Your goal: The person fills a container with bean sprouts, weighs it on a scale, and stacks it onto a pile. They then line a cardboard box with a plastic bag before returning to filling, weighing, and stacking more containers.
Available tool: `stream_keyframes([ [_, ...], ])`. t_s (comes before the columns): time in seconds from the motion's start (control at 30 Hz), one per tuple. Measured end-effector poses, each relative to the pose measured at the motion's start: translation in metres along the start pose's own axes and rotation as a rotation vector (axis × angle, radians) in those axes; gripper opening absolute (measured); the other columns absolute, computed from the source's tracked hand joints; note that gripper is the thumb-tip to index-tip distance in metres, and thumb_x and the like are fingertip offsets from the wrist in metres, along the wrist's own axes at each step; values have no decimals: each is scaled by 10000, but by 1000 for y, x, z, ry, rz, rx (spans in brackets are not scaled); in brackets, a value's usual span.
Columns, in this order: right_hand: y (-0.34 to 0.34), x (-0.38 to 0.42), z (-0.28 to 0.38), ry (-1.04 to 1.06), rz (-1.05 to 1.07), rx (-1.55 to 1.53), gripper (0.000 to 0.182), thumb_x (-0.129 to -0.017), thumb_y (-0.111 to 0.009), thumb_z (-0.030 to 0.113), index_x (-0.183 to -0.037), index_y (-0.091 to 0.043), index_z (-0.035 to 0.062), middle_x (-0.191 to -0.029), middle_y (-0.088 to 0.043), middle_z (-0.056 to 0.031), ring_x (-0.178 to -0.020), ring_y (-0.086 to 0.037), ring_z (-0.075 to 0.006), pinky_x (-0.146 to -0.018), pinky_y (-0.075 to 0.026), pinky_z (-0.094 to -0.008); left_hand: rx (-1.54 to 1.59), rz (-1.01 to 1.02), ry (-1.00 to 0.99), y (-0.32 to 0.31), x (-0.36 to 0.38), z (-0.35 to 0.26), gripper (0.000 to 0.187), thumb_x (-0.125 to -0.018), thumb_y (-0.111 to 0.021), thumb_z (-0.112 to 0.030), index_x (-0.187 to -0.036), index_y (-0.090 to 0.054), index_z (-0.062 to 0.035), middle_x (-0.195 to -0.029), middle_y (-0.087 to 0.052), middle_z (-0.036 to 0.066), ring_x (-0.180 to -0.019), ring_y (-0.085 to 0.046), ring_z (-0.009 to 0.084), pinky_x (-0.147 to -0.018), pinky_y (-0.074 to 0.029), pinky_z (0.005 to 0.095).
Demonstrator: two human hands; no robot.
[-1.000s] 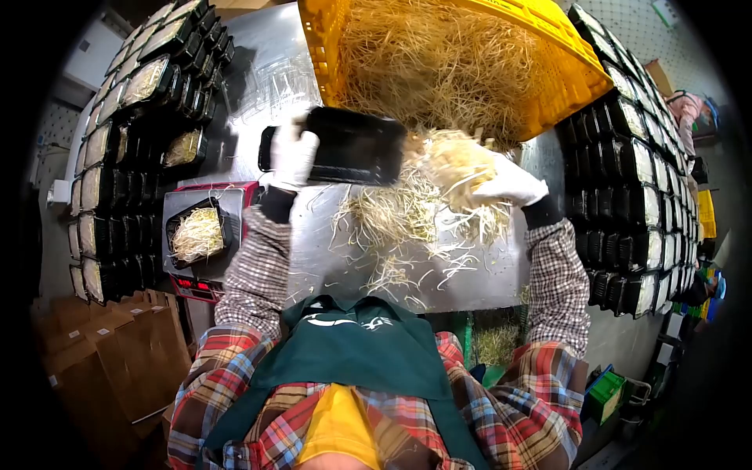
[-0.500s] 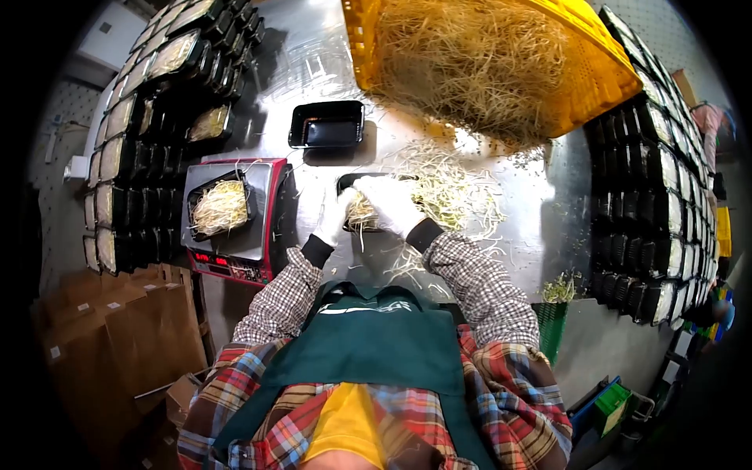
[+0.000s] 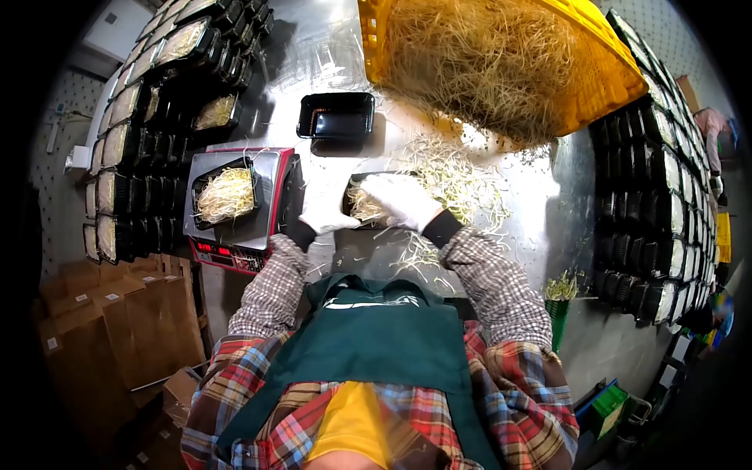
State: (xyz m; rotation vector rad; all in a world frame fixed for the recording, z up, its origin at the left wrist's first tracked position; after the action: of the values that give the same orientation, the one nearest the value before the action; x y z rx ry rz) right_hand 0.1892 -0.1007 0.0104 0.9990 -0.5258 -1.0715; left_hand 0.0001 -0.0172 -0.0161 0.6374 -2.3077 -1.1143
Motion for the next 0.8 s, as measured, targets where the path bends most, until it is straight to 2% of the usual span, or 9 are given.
stream_keyframes([
  [0.03,6,8,-7,60,-118,-98,470,-912,-530,147,-1373,-487,67,-1343,-555,-150,-1208,-551,-326,-1037,-442,-419,-112,-40,-73,-5,6,16,1153,-584,-852,-448,-1502,-294,-31,-1473,-369,267,-1382,-332,419,-1162,-240,507],
  [0.1,20,17,-15,75,-168,5,884,-649,-835,247,-1418,-444,55,-1420,-490,-159,-1279,-495,-346,-1093,-392,-436,221,-51,-144,1,10,19,1144,-585,-854,-451,-1499,-305,-37,-1460,-383,263,-1376,-341,413,-1160,-249,503],
  [0.2,28,8,-2,-52,-92,174,1040,-530,-893,304,-1417,-426,26,-1442,-445,-181,-1315,-450,-361,-1102,-381,-435,437,-208,-8,-12,4,-30,1144,-577,-861,-443,-1494,-311,-36,-1458,-385,253,-1363,-361,399,-1153,-264,489],
  [0.3,2,13,-14,-161,-5,402,1094,-515,-897,301,-1433,-377,11,-1409,-447,-204,-1219,-516,-371,-1019,-439,-446,73,-301,-219,-34,-14,-57,1080,-606,-859,-428,-1470,-338,-43,-1466,-387,208,-1358,-364,378,-1151,-263,488],
  [0.4,20,26,-21,-427,207,362,620,-845,-621,143,-1398,-396,-26,-1202,-590,-226,-1044,-628,-319,-865,-515,-414,-61,-227,-206,-40,-23,-55,1017,-651,-840,-424,-1463,-356,-49,-1422,-430,190,-1312,-412,363,-1108,-296,476],
  [0.5,7,49,-31,-562,115,241,536,-893,-511,67,-1402,-379,-40,-967,-658,-211,-856,-670,-314,-726,-535,-413,-148,-194,-233,-46,-27,-52,943,-695,-807,-390,-1453,-371,-38,-1397,-449,185,-1276,-442,355,-1084,-316,458],
  [0.53,-1,53,-31,-473,-131,275,377,-900,-503,65,-1263,-507,-36,-784,-644,-192,-781,-663,-320,-698,-535,-399,-165,-187,-245,-49,-29,-50,901,-716,-789,-368,-1445,-380,-31,-1383,-460,182,-1261,-452,349,-1073,-324,455],
  [0.67,5,59,-27,-471,-142,109,186,-939,-482,159,-903,-616,35,-828,-635,-185,-793,-641,-347,-716,-520,-424,-157,-189,-254,-55,-30,-49,733,-814,-678,-273,-1430,-388,-2,-1348,-484,171,-1220,-475,332,-1040,-354,447],
  [0.8,17,68,-38,-395,-126,98,171,-933,-491,162,-916,-620,50,-858,-629,-182,-811,-624,-346,-736,-506,-429,-263,-130,-220,-56,-31,-51,662,-859,-612,-253,-1427,-386,3,-1325,-492,170,-1195,-484,320,-1019,-369,448],
])
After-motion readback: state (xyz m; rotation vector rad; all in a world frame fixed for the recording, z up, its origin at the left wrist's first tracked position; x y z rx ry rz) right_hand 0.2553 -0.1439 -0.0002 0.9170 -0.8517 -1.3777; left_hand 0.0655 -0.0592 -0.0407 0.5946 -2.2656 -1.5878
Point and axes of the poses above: each hand's wrist, its own x-axis away from the middle knuckle, its own y-axis out of the back of the hand, z = x × y, the point moved 3 cm from there along -x, towards the middle knuckle
